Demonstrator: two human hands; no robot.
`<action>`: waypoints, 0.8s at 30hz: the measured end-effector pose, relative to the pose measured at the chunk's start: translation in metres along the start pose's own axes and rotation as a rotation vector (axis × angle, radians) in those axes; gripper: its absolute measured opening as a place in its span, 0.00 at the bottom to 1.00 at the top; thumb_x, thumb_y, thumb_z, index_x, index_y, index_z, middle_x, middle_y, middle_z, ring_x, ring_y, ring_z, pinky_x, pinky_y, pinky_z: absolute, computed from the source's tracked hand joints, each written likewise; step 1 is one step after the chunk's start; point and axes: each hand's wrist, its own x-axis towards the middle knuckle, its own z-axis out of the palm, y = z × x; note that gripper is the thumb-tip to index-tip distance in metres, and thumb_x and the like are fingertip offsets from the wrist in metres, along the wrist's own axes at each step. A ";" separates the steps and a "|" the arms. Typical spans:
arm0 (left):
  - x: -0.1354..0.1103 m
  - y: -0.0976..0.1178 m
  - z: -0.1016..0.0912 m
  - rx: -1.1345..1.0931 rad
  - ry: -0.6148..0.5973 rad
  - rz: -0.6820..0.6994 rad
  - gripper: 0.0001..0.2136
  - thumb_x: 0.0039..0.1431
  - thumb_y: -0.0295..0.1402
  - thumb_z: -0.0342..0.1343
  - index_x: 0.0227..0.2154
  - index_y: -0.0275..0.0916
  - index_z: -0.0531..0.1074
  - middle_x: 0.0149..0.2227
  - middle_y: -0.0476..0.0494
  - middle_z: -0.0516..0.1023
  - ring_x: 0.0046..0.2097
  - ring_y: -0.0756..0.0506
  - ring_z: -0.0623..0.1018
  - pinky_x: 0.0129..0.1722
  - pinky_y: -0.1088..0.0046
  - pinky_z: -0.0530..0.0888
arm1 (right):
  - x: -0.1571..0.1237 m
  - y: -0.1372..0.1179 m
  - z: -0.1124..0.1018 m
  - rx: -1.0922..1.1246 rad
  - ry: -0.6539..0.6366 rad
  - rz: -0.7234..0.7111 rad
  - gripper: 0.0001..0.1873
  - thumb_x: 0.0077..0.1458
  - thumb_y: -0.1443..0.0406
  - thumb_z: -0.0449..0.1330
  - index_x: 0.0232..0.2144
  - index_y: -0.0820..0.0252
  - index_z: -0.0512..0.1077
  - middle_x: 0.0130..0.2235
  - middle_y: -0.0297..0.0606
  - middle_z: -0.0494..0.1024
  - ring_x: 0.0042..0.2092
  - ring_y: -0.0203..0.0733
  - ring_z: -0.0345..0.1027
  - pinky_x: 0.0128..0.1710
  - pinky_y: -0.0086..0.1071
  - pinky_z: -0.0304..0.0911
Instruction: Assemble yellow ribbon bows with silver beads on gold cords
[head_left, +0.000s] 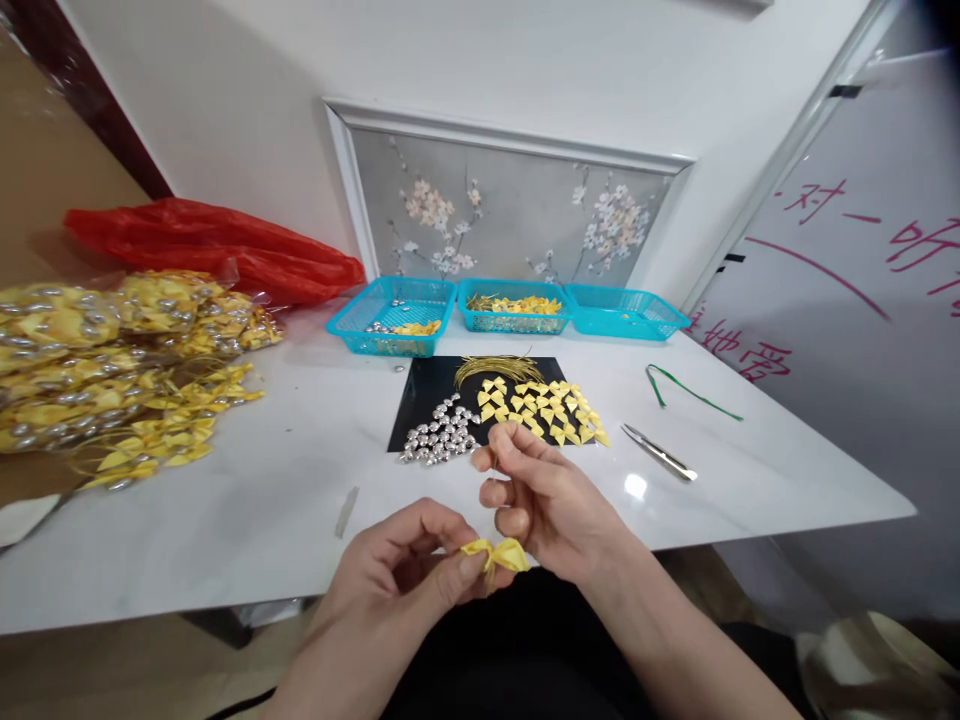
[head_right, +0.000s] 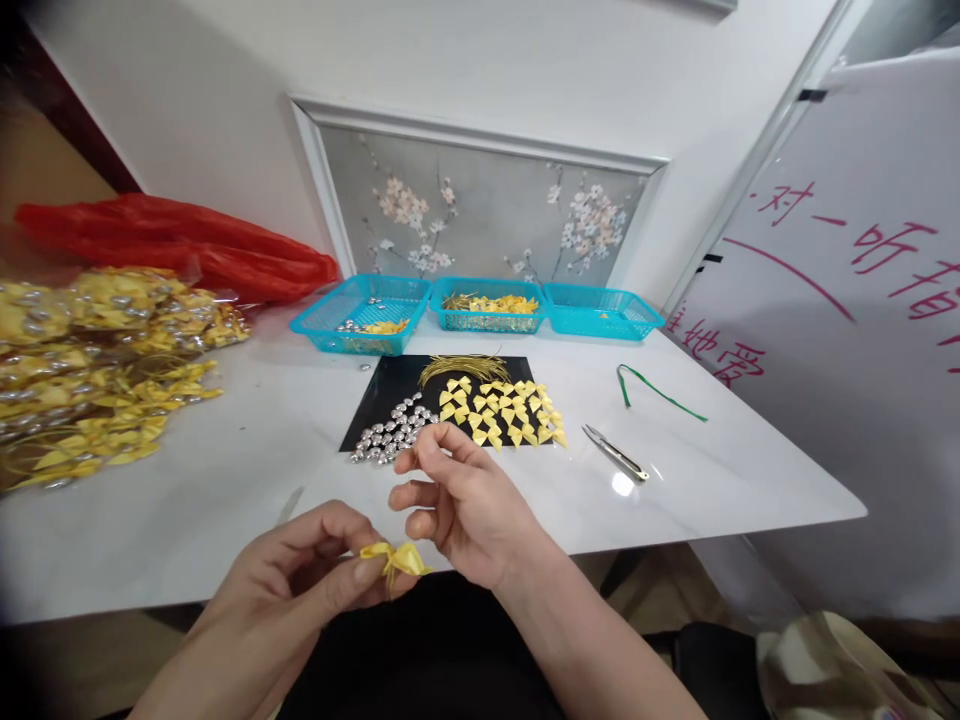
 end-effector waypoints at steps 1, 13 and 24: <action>-0.001 0.001 0.001 -0.021 -0.010 -0.020 0.10 0.49 0.38 0.73 0.25 0.41 0.78 0.25 0.51 0.82 0.30 0.49 0.82 0.33 0.77 0.78 | 0.002 -0.001 0.000 0.008 0.009 -0.014 0.22 0.48 0.58 0.76 0.31 0.56 0.66 0.32 0.27 0.73 0.25 0.26 0.66 0.19 0.16 0.59; 0.000 0.001 0.000 0.010 0.003 -0.066 0.13 0.49 0.43 0.73 0.26 0.40 0.79 0.29 0.45 0.86 0.32 0.45 0.85 0.33 0.76 0.83 | 0.012 -0.012 -0.004 -0.026 0.102 -0.228 0.18 0.54 0.59 0.72 0.31 0.55 0.65 0.29 0.24 0.72 0.23 0.25 0.63 0.24 0.21 0.70; -0.003 0.003 0.005 0.017 -0.069 -0.094 0.12 0.52 0.41 0.72 0.26 0.41 0.76 0.27 0.48 0.85 0.31 0.48 0.82 0.35 0.76 0.79 | 0.028 -0.019 -0.017 -0.051 0.189 -0.438 0.15 0.58 0.61 0.70 0.28 0.56 0.66 0.28 0.24 0.71 0.24 0.26 0.62 0.30 0.23 0.72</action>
